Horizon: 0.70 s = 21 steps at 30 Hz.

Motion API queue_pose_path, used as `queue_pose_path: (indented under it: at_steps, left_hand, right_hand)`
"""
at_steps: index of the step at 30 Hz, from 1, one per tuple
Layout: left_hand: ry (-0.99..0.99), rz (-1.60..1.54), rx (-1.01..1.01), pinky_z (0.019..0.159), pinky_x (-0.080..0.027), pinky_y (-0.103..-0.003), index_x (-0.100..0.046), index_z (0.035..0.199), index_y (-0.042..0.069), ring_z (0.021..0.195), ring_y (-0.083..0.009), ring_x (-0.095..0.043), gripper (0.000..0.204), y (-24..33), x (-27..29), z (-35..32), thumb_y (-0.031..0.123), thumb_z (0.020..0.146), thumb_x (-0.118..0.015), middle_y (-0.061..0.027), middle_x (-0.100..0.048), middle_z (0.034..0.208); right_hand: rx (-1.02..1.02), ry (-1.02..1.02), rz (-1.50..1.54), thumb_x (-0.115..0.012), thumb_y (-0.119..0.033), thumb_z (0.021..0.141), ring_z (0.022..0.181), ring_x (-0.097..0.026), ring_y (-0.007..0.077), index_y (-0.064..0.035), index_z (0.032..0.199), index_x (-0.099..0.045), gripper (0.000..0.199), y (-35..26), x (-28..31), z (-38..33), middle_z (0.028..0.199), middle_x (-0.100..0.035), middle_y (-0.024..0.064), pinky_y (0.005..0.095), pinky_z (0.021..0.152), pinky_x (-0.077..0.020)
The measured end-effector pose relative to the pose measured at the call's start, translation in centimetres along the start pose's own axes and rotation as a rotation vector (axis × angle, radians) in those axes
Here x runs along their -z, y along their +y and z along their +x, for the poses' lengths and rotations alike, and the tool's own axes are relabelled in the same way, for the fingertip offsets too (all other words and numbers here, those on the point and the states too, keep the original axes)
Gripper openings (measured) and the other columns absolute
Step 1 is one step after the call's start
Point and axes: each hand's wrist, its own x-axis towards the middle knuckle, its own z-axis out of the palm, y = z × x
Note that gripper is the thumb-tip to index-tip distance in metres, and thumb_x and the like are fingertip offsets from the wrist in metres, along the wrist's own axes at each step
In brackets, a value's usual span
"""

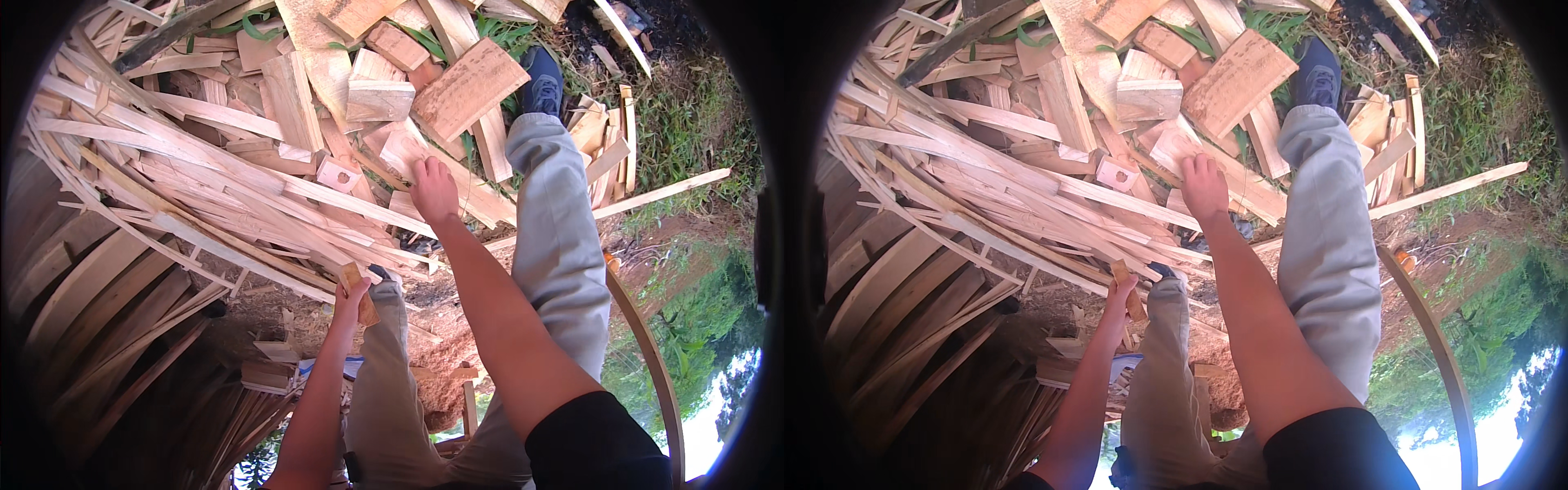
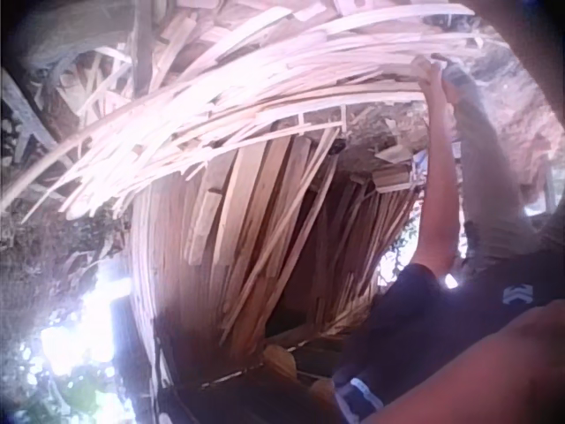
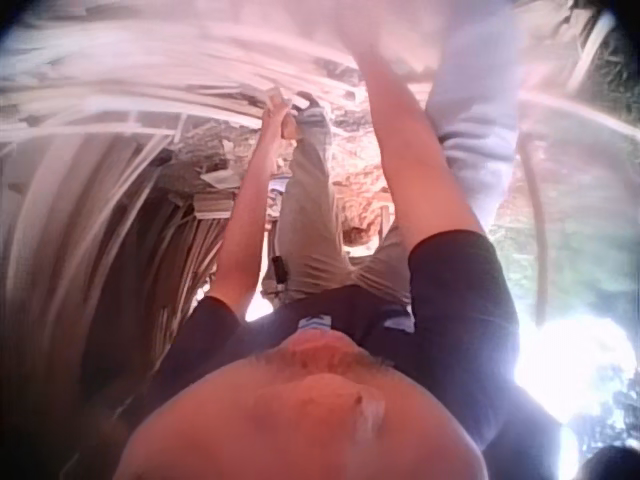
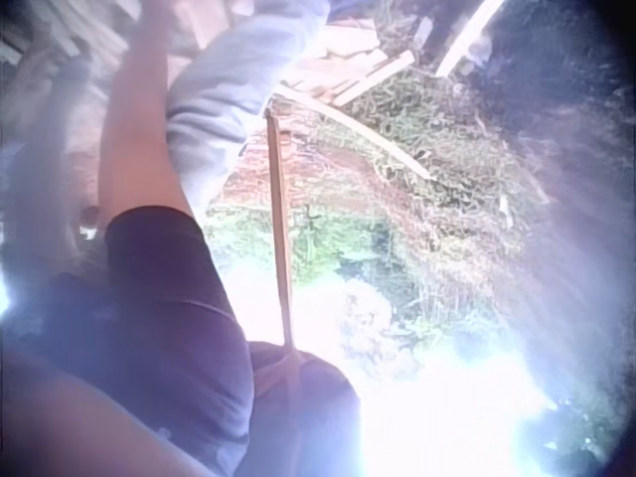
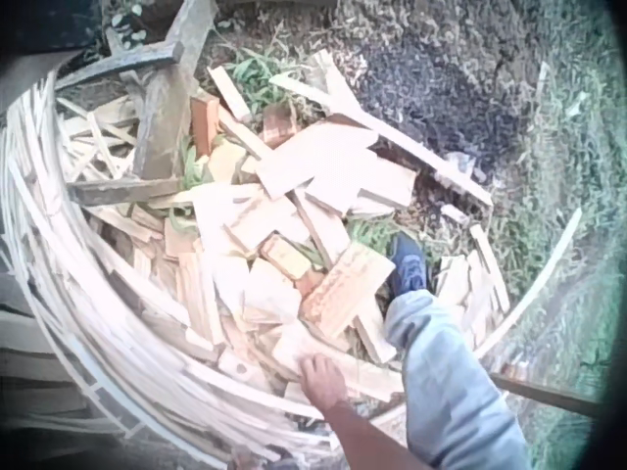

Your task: The person repeatedly picks up small pieces of wood from a large pile on the ground, briefly turns them over in their hands, and places them back down. The person continues this repetitive handling of individual wood pieces throughout the clip.

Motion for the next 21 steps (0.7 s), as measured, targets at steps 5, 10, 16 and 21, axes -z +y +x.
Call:
queue_pose_path:
  at_steps: [5, 10, 16, 21]
  left_hand:
    - [0.01, 0.039, -0.02, 0.09, -0.049, -0.03, -0.046, 0.136, 0.002, 0.104, -0.0142, -0.059, 0.074, 2.5, -3.3, 0.3, 0.039, 0.082, -0.081, -0.0064, -0.059, 0.115]
    - [-0.052, 0.035, -0.084, 0.084, -0.05, -0.029, -0.05, 0.128, 0.003, 0.096, -0.0117, -0.059, 0.065, 4.4, -7.4, 3.6, 0.037, 0.083, -0.081, -0.005, -0.06, 0.108]
    - [-0.058, 0.069, -0.092, 0.09, -0.046, -0.03, -0.047, 0.133, 0.007, 0.102, -0.0122, -0.056, 0.065, 7.0, -11.7, 3.4, 0.042, 0.086, -0.076, -0.0046, -0.058, 0.112]
    - [-0.097, -0.057, -0.222, 0.096, -0.045, -0.034, -0.051, 0.127, 0.008, 0.103, -0.0171, -0.057, 0.057, 6.2, -9.9, 4.8, 0.048, 0.091, -0.067, -0.0041, -0.057, 0.107]
  right_hand:
    - [0.08, -0.243, -0.025, -0.081, -0.016, 0.07, 0.119, -0.051, 0.0316, -0.0109, 0.125, -0.05, 0.063, 0.4, 0.7, 1.6, 0.122, -0.048, 0.014, 0.0415, 0.097, -0.0479]
    - [0.011, -0.526, -0.051, -0.076, -0.009, 0.072, 0.117, -0.055, 0.032, -0.0143, 0.126, -0.047, 0.062, -0.1, 2.3, 5.4, 0.124, -0.049, 0.0137, 0.0427, 0.092, -0.0523]
    - [-0.094, -0.6, 0.25, -0.076, -0.004, 0.071, 0.123, -0.057, 0.0363, -0.0188, 0.14, -0.042, 0.079, 1.4, 5.5, 5.9, 0.135, -0.049, 0.0168, 0.0457, 0.095, -0.0539]
    - [-0.089, -0.514, 0.314, -0.073, -0.006, 0.073, 0.113, -0.061, 0.0411, -0.0149, 0.136, -0.045, 0.069, 1.4, 5.2, 5.1, 0.133, -0.051, 0.0183, 0.047, 0.095, -0.0527]
